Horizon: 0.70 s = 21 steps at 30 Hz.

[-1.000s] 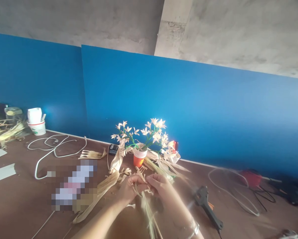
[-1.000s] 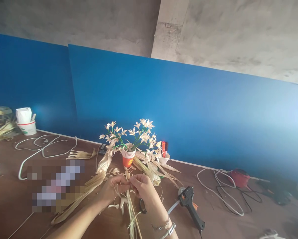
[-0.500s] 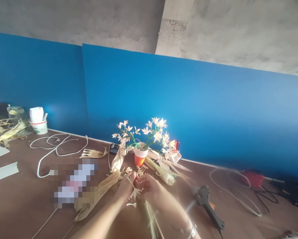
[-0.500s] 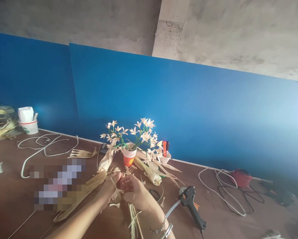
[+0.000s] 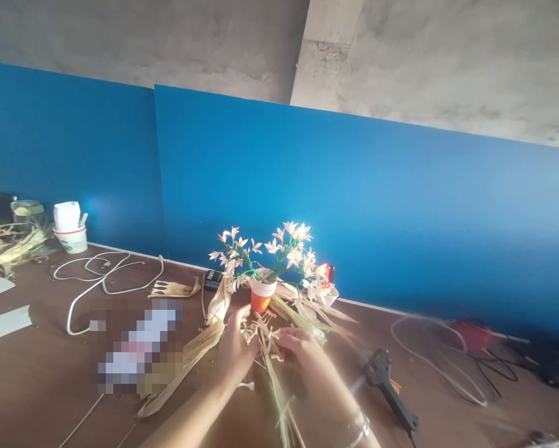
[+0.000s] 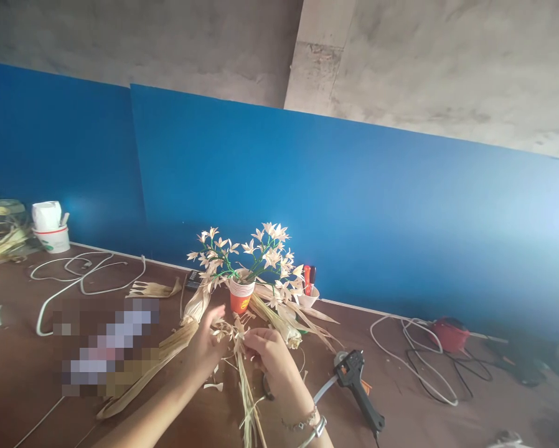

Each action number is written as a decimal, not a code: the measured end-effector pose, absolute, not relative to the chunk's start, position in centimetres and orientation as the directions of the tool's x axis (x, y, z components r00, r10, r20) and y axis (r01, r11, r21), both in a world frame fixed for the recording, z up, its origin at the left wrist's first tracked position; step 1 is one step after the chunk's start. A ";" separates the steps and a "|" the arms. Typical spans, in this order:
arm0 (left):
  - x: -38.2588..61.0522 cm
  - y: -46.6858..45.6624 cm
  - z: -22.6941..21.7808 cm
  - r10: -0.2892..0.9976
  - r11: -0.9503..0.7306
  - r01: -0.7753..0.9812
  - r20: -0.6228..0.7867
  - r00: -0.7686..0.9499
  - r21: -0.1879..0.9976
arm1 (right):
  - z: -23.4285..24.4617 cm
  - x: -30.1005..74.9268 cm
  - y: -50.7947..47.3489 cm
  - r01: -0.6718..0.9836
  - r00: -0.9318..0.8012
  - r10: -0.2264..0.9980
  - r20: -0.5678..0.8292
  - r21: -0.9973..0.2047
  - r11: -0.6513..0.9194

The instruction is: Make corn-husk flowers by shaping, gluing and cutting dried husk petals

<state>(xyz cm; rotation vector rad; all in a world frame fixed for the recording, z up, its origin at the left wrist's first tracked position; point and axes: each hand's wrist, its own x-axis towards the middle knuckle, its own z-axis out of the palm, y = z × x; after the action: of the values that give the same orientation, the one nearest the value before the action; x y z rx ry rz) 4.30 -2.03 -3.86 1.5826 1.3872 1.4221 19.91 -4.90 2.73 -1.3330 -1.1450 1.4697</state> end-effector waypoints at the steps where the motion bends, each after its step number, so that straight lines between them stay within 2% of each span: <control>1: 4.2 -2.2 -3.8 0.870 -0.398 0.375 0.474 -0.133 0.837 | 3.1 20.1 -5.1 -0.039 -0.055 0.972 -0.228 -0.972 -0.230; 2: 4.1 -2.4 -3.7 0.796 -0.499 0.433 0.594 -0.114 0.751 | 3.3 20.2 -5.4 -0.072 -0.015 0.976 -0.219 -0.973 -0.219; 4: 4.0 -2.8 -3.5 0.672 -0.646 0.491 0.741 0.003 0.584 | 3.8 20.2 -5.9 -0.107 0.041 0.977 -0.209 -0.973 -0.204; 6: 4.1 -3.0 -3.6 0.610 -0.721 0.496 0.783 0.122 0.484 | 4.1 20.1 -6.2 -0.079 0.031 0.977 -0.211 -0.975 -0.208; 8: 4.3 -3.0 -3.9 0.596 -0.745 0.487 0.784 0.176 0.456 | 4.3 19.9 -6.3 -0.013 -0.014 0.972 -0.234 -0.972 -0.234; 11: 4.6 -2.9 -4.2 0.600 -0.751 0.468 0.776 0.193 0.465 | 4.6 19.6 -6.4 0.036 -0.046 0.972 -0.231 -0.973 -0.230; 15: 4.6 -2.9 -4.1 0.612 -0.752 0.445 0.767 0.195 0.487 | 4.9 19.4 -6.4 0.084 -0.004 0.975 -0.220 -0.972 -0.219; 18: 4.5 -3.0 -3.8 0.696 -0.698 0.409 0.691 0.194 0.588 | 5.0 19.5 -6.0 0.160 -0.043 0.963 -0.267 -0.953 -0.257; 21: 4.4 -3.0 -3.3 0.803 -0.593 0.345 0.565 0.187 0.728 | 5.2 19.7 -5.8 0.161 -0.074 0.965 -0.252 -0.958 -0.237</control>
<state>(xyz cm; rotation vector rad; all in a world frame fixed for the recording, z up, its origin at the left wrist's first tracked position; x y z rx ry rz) 4.42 -3.04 -3.29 2.0288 1.0746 1.3895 19.73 -5.79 5.16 -1.4625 -1.2659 1.3892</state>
